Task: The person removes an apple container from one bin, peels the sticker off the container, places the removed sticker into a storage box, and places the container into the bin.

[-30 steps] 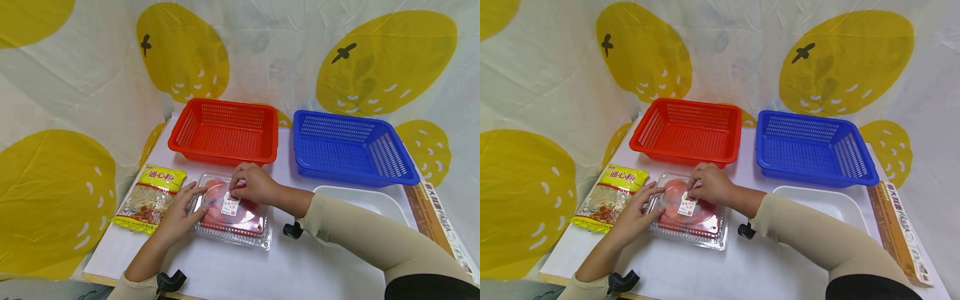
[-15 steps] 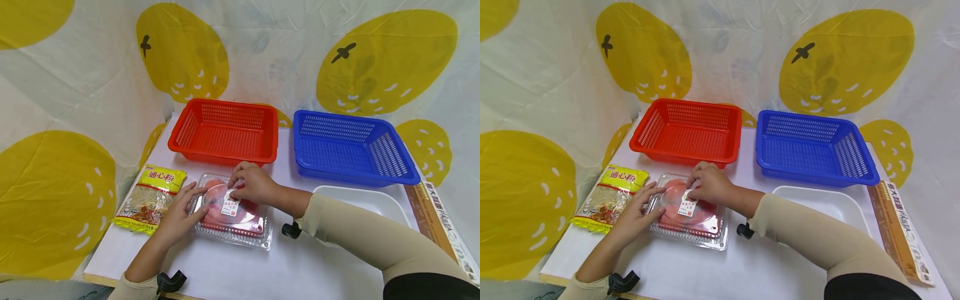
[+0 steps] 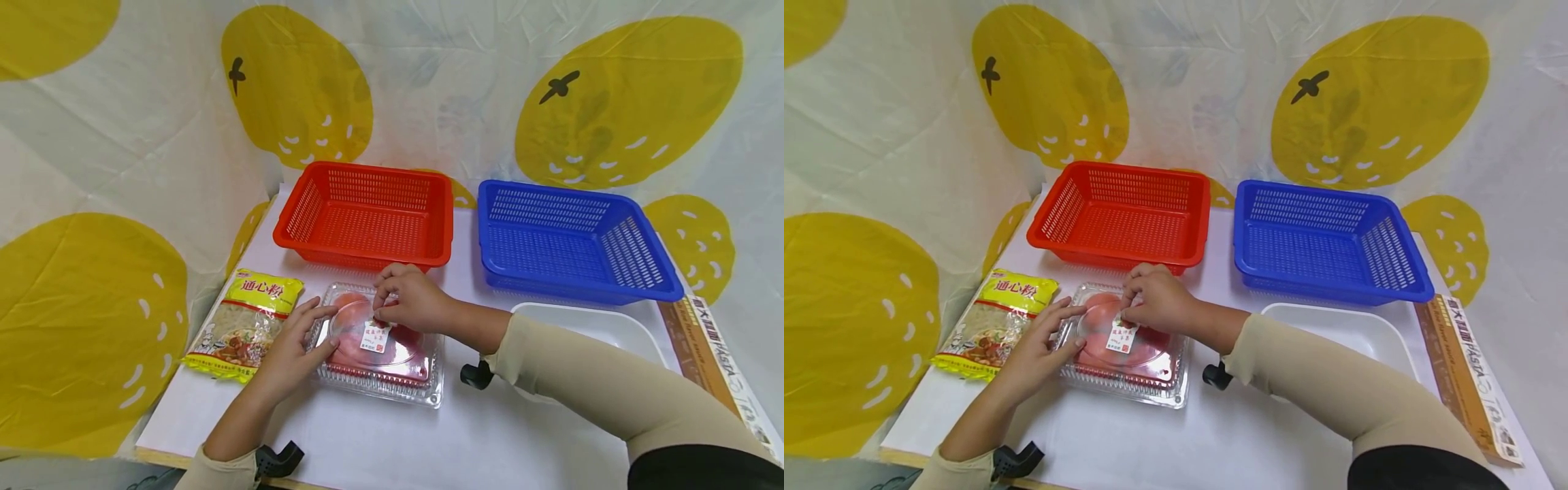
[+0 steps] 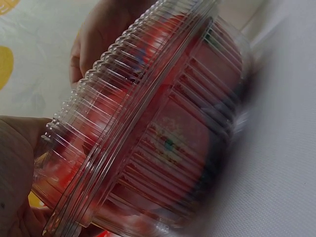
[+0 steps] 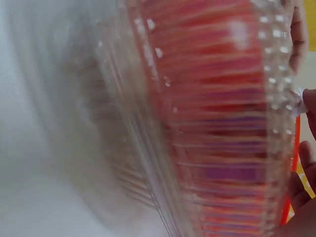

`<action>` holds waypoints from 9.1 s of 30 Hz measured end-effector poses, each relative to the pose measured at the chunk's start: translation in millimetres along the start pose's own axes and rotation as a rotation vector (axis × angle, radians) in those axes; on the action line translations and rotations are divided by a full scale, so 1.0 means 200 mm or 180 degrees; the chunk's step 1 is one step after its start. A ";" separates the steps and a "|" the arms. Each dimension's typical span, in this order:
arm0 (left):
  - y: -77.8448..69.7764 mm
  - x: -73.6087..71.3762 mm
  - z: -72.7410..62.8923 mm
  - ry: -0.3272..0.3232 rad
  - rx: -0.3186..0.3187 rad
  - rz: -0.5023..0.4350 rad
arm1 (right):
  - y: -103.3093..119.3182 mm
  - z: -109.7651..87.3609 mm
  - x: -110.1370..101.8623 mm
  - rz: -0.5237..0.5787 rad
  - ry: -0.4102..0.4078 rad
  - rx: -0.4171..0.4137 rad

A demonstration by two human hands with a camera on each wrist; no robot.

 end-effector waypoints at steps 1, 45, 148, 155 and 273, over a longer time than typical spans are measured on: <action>0.00 0.00 0.00 0.0002 0.0000 -0.0002 | 0.00 0.00 0.00 0.0067 0.0029 0.0014; 0.01 -0.06 -0.03 -0.0007 -0.0168 0.0151 | -0.52 -1.08 -0.78 0.0891 0.1134 0.1255; 0.10 -0.48 0.81 0.0072 -0.0833 -0.1225 | -0.18 -0.54 0.23 0.2296 -0.1233 0.0725; 0.08 -0.47 0.81 0.0086 -0.0810 -0.1221 | -0.14 -0.53 0.21 0.2612 -0.1251 0.0856; 0.13 -0.45 0.76 0.0199 -0.0952 -0.1044 | -0.74 0.67 -0.44 0.2114 -0.0616 0.1590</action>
Point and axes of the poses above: each hand's wrist, its own z-axis towards the middle knuckle, its own x-axis out of the palm, y = z × x, the point moved 2 cm from there along z, towards the middle knuckle, and after that the axes turned 14 degrees about -x, right-handed, at the moved point
